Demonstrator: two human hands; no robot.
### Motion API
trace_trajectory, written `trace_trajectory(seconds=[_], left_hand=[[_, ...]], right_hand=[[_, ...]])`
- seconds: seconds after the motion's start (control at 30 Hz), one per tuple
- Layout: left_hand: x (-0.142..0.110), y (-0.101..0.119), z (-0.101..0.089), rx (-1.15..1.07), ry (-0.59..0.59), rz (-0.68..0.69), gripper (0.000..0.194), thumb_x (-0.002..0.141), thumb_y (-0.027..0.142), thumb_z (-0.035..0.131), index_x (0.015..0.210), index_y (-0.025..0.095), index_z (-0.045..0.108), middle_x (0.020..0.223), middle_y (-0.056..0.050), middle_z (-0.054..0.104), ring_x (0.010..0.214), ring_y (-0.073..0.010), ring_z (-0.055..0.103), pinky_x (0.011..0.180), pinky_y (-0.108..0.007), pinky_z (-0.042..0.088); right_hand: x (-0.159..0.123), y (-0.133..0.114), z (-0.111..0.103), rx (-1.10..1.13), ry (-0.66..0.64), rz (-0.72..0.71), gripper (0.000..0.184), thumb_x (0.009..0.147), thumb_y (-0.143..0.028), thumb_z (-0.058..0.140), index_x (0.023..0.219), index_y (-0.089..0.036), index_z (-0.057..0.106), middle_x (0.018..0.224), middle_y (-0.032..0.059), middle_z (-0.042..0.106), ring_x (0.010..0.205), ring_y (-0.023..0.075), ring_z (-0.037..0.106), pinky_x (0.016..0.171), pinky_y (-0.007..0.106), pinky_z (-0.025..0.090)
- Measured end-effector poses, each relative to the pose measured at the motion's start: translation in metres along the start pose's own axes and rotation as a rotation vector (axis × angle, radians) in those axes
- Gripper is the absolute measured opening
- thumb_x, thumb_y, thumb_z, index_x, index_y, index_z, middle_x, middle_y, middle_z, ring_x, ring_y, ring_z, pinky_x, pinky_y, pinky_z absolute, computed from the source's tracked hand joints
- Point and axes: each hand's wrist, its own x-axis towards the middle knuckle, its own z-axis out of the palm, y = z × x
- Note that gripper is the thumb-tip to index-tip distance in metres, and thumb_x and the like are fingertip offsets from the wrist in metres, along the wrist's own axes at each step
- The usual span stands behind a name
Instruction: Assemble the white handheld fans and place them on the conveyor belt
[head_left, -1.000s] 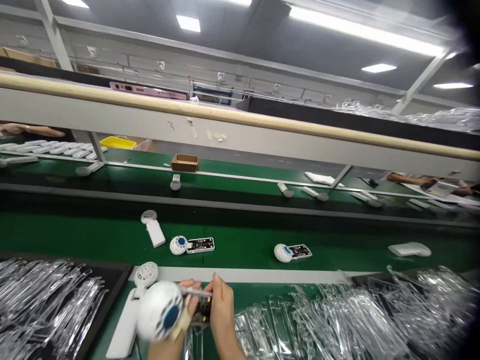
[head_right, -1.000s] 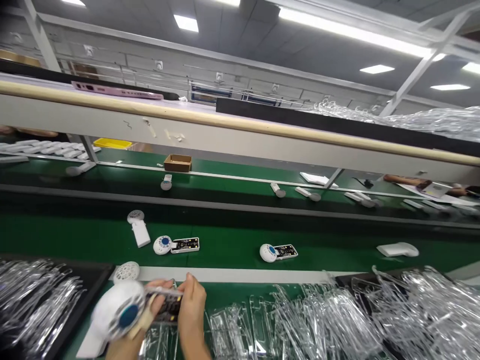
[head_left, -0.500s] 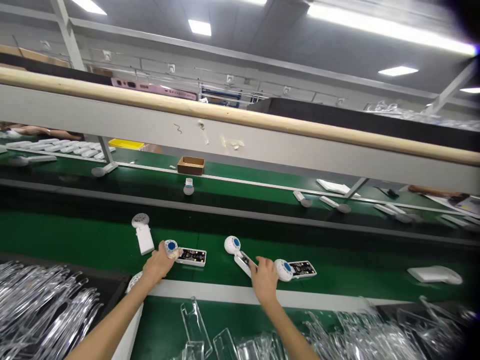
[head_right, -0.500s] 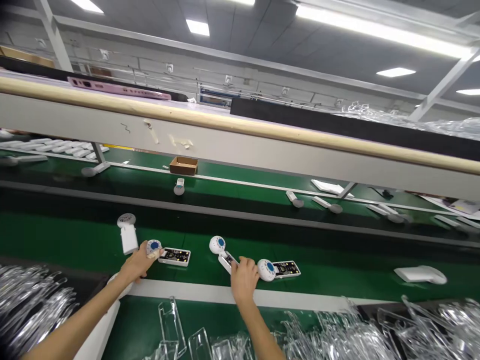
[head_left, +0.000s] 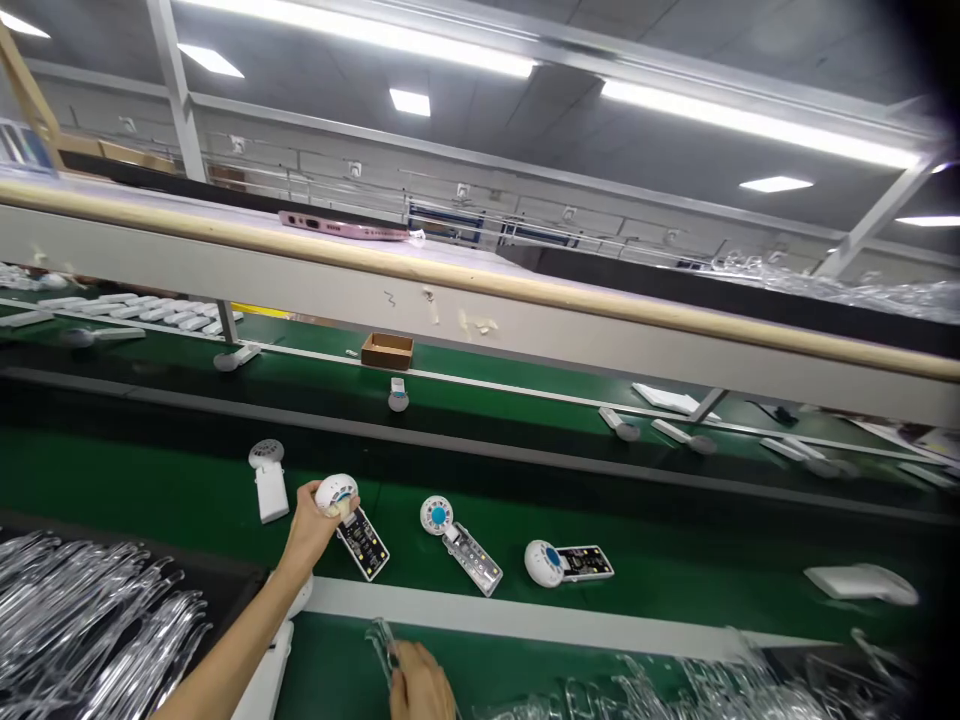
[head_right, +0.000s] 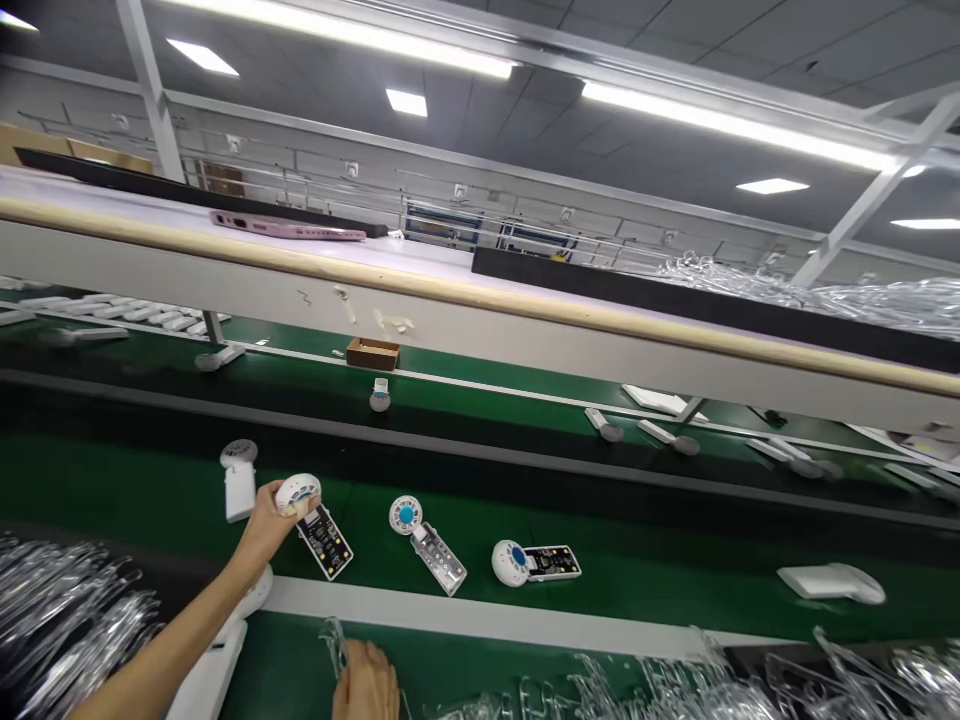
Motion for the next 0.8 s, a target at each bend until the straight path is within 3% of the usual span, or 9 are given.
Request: trace_trajectory(seconds=[0.1, 0.2, 0.27, 0.37, 0.47, 0.6, 0.8], left_hand=[[-0.027, 0.022, -0.004, -0.097, -0.021, 0.074, 0.078, 0.054, 0.049, 0.076, 0.118, 0.02, 0.041, 0.099, -0.005, 0.057, 0.085, -0.0214, 0.058, 0.068, -0.029, 0.045], [-0.054, 0.037, -0.006, -0.179, -0.068, 0.047, 0.071, 0.06, 0.056, 0.07, 0.116, 0.02, 0.045, 0.097, -0.005, 0.059, 0.083, -0.0207, 0.058, 0.067, -0.029, 0.045], [-0.069, 0.04, -0.004, -0.214, -0.099, 0.001, 0.07, 0.059, 0.058, 0.069, 0.113, 0.018, 0.047, 0.096, -0.006, 0.06, 0.083, -0.0219, 0.059, 0.067, -0.03, 0.045], [-0.089, 0.038, 0.003, -0.265, -0.158, -0.064, 0.069, 0.06, 0.061, 0.067, 0.11, 0.017, 0.048, 0.094, -0.007, 0.062, 0.084, -0.0237, 0.061, 0.069, -0.033, 0.047], [-0.104, 0.035, 0.011, -0.298, -0.11, -0.089, 0.072, 0.058, 0.06, 0.069, 0.112, 0.02, 0.045, 0.093, -0.006, 0.062, 0.087, -0.0249, 0.062, 0.073, -0.035, 0.047], [-0.116, 0.033, 0.015, -0.211, -0.038, -0.043, 0.07, 0.058, 0.061, 0.068, 0.111, 0.022, 0.043, 0.094, -0.006, 0.058, 0.09, -0.0252, 0.059, 0.073, -0.035, 0.045], [-0.129, 0.04, 0.009, -0.217, -0.093, -0.068, 0.073, 0.057, 0.062, 0.068, 0.111, 0.02, 0.042, 0.099, -0.009, 0.058, 0.088, -0.0253, 0.06, 0.068, -0.033, 0.046]], right_hand=[[0.007, -0.005, -0.033, 0.161, 0.187, -0.109, 0.047, 0.086, -0.01, 0.024, 0.115, -0.025, 0.057, 0.101, 0.0104, 0.06, 0.092, 0.0217, 0.061, 0.072, 0.029, 0.052], [0.018, -0.02, -0.062, 0.21, 0.226, -0.134, 0.054, 0.09, -0.013, 0.014, 0.138, -0.028, 0.033, 0.11, 0.0105, 0.056, 0.087, 0.0209, 0.06, 0.062, 0.028, 0.051], [0.024, -0.032, -0.072, 0.146, 0.238, -0.155, 0.051, 0.093, -0.022, 0.022, 0.143, -0.027, 0.02, 0.104, 0.0107, 0.056, 0.084, 0.0244, 0.059, 0.06, 0.032, 0.051], [0.029, -0.048, -0.072, 0.033, 0.286, -0.176, 0.055, 0.091, -0.031, 0.033, 0.144, -0.023, 0.018, 0.1, 0.013, 0.054, 0.085, 0.0295, 0.055, 0.062, 0.039, 0.051], [0.027, -0.055, -0.063, -0.021, 0.324, -0.124, 0.055, 0.089, -0.029, 0.031, 0.143, -0.02, 0.022, 0.096, 0.0144, 0.053, 0.081, 0.0302, 0.054, 0.06, 0.042, 0.05], [0.022, -0.056, -0.059, -0.015, 0.329, -0.063, 0.052, 0.088, -0.029, 0.033, 0.139, -0.018, 0.032, 0.095, 0.0151, 0.052, 0.083, 0.0319, 0.054, 0.064, 0.045, 0.049], [0.011, -0.055, -0.065, 0.007, 0.29, -0.067, 0.055, 0.084, -0.025, 0.043, 0.138, -0.023, 0.035, 0.104, 0.0164, 0.055, 0.092, 0.0359, 0.054, 0.073, 0.052, 0.046]])
